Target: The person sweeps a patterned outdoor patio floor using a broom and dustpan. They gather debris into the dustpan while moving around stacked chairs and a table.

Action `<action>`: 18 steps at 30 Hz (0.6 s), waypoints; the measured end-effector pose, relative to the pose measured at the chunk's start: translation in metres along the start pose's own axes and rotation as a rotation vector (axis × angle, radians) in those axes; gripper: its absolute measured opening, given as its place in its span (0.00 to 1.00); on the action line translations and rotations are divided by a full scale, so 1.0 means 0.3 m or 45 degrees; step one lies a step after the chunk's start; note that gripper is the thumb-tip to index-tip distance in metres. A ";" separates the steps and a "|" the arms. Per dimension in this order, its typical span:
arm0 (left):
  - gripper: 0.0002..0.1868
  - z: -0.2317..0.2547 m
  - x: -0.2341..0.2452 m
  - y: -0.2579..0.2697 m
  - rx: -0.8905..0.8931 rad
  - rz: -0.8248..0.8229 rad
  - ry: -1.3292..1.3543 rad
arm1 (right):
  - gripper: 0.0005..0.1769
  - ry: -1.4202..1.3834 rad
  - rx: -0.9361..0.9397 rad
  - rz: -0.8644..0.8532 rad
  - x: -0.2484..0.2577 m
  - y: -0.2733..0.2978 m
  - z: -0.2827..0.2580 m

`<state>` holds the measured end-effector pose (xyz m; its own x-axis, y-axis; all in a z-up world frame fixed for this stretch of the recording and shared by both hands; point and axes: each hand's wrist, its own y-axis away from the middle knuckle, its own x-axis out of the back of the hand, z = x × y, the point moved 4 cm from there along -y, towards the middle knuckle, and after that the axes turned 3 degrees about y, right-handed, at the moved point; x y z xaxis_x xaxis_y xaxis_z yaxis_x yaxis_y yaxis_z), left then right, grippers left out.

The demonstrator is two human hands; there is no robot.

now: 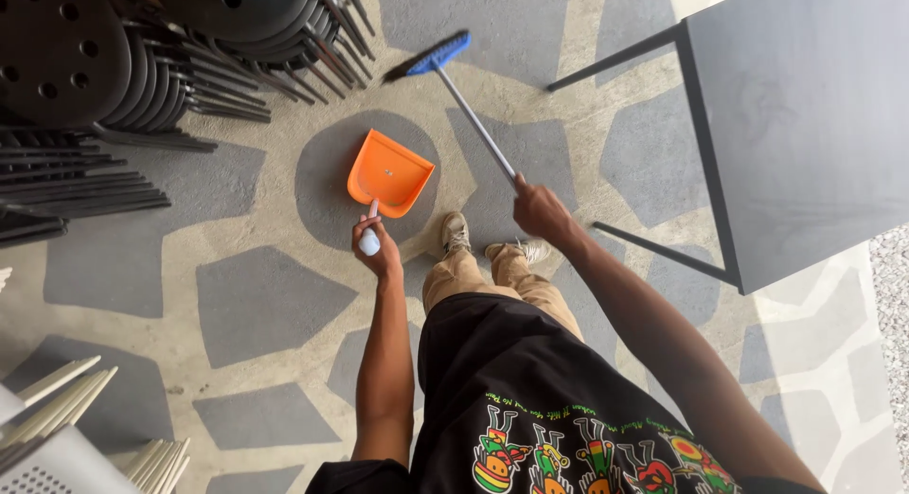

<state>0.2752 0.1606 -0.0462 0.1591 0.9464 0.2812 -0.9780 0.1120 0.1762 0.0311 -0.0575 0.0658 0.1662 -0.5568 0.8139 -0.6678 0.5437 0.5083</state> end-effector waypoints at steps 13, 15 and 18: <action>0.08 -0.083 -0.008 -0.024 -0.064 -0.007 0.029 | 0.39 -0.229 -0.287 -0.183 -0.478 0.225 0.196; 0.08 -0.071 -0.016 -0.043 -0.074 -0.029 0.023 | 0.37 -0.348 -0.290 -0.101 -0.407 0.330 0.228; 0.08 -0.041 0.012 -0.069 -0.059 -0.060 -0.015 | 0.31 -0.634 -0.444 -0.199 -0.181 0.426 0.199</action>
<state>0.2944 0.1654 -0.0604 0.2063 0.9361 0.2849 -0.9746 0.1704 0.1456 -0.1065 0.0048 0.0697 -0.1714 -0.8264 0.5364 -0.3728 0.5584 0.7411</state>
